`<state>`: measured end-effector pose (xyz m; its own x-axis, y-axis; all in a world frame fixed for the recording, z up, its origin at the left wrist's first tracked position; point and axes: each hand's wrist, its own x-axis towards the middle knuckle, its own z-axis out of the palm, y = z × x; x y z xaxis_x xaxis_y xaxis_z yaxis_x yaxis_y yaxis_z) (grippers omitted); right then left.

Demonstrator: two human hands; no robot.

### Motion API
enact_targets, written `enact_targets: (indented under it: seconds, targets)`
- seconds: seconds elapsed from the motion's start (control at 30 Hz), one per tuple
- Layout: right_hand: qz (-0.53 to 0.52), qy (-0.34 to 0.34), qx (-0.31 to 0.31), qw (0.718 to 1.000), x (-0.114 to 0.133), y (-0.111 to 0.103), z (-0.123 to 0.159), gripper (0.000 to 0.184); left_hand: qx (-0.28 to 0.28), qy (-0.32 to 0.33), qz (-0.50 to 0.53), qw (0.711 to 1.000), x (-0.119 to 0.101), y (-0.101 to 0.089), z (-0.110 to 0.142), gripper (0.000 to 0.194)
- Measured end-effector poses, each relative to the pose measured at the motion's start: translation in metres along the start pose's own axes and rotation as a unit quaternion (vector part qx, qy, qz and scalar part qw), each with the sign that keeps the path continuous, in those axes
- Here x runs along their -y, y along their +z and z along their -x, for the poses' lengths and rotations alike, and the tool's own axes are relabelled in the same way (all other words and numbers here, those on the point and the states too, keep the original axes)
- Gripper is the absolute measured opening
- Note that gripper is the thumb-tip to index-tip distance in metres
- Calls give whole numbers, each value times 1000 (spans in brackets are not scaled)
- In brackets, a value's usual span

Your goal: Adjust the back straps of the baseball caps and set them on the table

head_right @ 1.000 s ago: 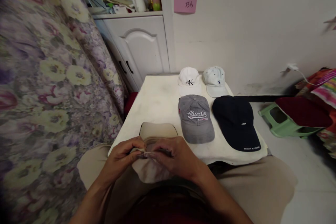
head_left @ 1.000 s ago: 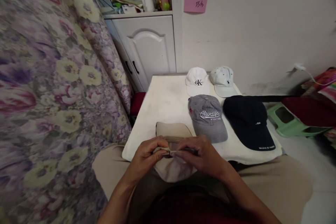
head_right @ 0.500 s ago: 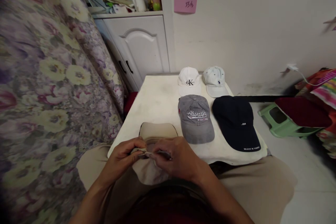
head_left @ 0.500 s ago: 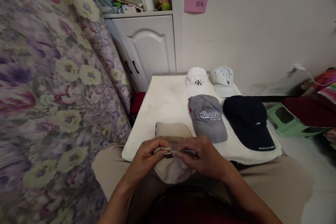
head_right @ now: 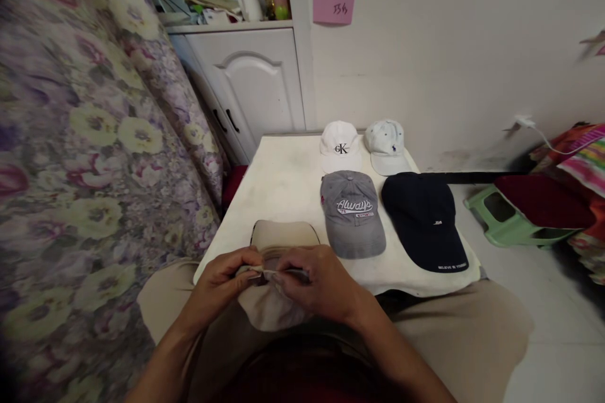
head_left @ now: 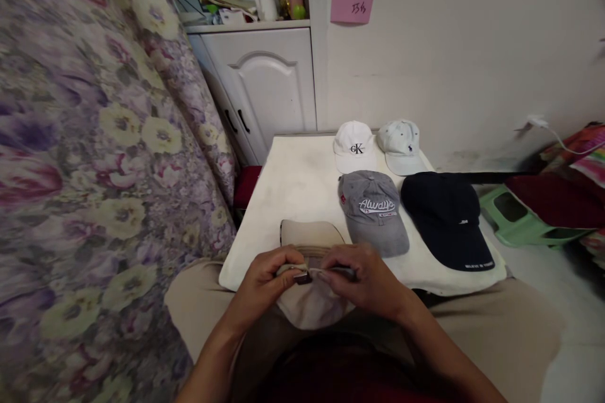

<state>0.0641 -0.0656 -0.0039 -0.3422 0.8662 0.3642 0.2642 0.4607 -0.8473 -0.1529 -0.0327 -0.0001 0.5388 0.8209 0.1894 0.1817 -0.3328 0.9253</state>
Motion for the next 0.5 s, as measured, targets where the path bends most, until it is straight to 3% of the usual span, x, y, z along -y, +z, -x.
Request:
enact_targets:
  seconds: [0.5]
  targets:
    - [-25,15,27,999,-7,-1,0,9,12,-13,4,1000,-1,2,-3,16]
